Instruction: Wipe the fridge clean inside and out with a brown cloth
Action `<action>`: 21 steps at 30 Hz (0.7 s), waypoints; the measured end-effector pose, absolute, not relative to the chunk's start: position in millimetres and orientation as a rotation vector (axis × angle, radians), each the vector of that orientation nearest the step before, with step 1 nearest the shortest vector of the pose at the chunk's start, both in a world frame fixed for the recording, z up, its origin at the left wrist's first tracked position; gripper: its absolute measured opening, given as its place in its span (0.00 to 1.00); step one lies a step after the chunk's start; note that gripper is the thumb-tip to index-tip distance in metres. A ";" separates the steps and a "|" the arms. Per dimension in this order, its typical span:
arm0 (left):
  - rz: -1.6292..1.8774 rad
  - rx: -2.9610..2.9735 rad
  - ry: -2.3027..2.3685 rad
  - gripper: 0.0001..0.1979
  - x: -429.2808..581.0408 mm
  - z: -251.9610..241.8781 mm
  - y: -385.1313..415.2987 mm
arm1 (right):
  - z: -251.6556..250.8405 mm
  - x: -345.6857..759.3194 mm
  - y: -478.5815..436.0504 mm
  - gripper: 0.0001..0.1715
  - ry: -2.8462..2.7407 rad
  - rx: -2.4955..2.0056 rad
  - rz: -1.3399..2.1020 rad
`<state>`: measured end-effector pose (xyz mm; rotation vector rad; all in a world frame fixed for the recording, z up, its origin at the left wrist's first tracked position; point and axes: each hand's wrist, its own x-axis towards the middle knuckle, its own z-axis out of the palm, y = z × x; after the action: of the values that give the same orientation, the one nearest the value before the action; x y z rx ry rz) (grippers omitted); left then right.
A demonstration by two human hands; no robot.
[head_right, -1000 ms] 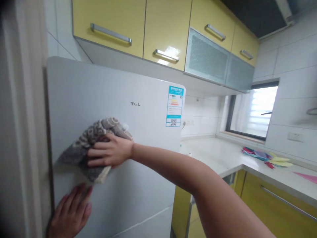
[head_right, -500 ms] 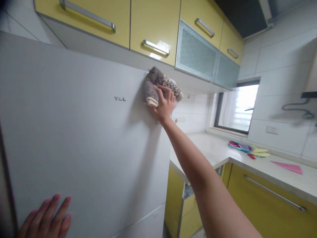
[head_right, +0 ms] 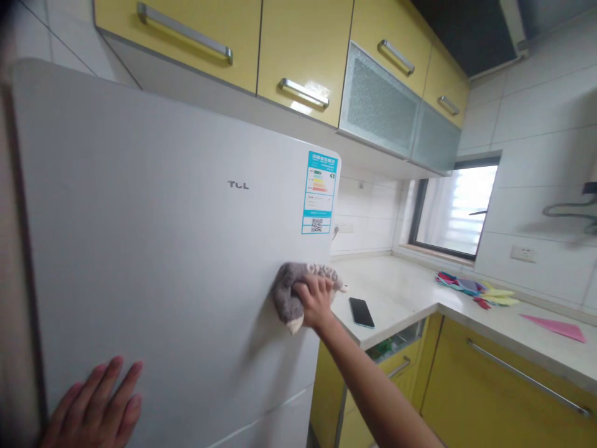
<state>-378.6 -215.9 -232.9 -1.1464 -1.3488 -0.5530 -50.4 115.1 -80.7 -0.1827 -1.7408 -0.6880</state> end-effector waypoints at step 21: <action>-0.494 -1.129 -1.354 0.44 -369.2 -223.8 -217.3 | -53.2 -54.4 150.6 0.41 -1.495 -0.410 -0.293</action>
<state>-369.2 -217.3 -223.8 -1.1285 -1.3544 -0.4941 -54.4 150.6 -53.2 -0.4096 -1.4952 -0.2930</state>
